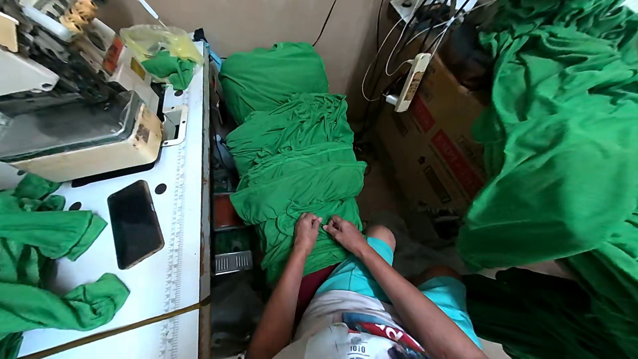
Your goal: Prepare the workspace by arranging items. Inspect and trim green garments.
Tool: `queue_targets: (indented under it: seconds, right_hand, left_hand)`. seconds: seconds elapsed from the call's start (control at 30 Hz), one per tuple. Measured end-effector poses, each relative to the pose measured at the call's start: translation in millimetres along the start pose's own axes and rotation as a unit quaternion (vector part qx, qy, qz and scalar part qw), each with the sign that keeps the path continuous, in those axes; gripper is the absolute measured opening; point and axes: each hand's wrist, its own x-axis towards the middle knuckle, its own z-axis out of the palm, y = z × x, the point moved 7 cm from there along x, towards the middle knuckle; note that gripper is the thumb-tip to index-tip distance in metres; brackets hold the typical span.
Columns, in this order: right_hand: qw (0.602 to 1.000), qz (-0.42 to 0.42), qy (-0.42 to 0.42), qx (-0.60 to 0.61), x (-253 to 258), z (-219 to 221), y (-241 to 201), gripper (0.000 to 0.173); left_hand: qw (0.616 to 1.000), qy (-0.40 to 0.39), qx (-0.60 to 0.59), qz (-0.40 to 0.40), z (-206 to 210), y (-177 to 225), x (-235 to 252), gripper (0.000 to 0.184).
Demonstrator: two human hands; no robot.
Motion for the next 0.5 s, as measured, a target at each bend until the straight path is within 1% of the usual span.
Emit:
queue_targets:
  seconds: [0.07, 0.13, 0.2, 0.23, 0.3, 0.33, 0.37, 0.4, 0.43, 0.5]
  right_hand:
    - [1.000, 0.002, -0.012, -0.022, -0.3, -0.3, -2.9, 0.035]
    - [1.000, -0.006, -0.006, -0.007, -1.5, -0.4, -1.2, 0.034]
    - [0.998, -0.022, 0.025, 0.051, -4.5, -4.2, 4.2, 0.035]
    - [0.996, -0.023, 0.036, 0.078, -8.1, -6.8, 7.1, 0.040]
    - [0.996, -0.013, 0.033, 0.084, -15.5, -8.0, 13.6, 0.051]
    - [0.997, -0.008, 0.024, 0.068, -17.6, -7.2, 15.1, 0.050]
    - [0.999, -0.008, 0.015, 0.046, -17.9, -6.1, 15.1, 0.043]
    - [0.999, -0.010, 0.012, 0.028, -17.3, -5.0, 13.8, 0.034]
    - [1.000, -0.013, 0.015, 0.024, -17.0, -4.2, 12.0, 0.027]
    - [0.997, -0.032, 0.039, 0.058, -18.9, -7.1, 6.1, 0.020]
  left_hand:
    - [1.000, 0.003, -0.015, -0.003, -0.3, -0.5, -0.7, 0.030]
    - [0.997, 0.032, -0.072, -0.001, -7.0, -1.9, -6.0, 0.028]
    - [0.980, 0.113, -0.161, -0.001, -25.9, -3.5, -18.5, 0.025]
    - [0.969, 0.165, -0.184, -0.007, -38.4, -7.1, -27.0, 0.024]
    - [0.950, 0.261, -0.169, -0.028, -64.3, -20.4, -46.4, 0.026]
    - [0.945, 0.290, -0.147, -0.038, -75.1, -26.4, -55.3, 0.029]
    - [0.941, 0.307, -0.137, -0.042, -82.4, -29.4, -62.2, 0.032]
    - [0.941, 0.303, -0.139, -0.049, -85.3, -29.8, -66.5, 0.034]
    - [0.944, 0.283, -0.157, -0.059, -83.9, -27.7, -69.3, 0.036]
    - [0.948, 0.202, -0.232, -0.084, -68.7, -17.8, -69.4, 0.045]
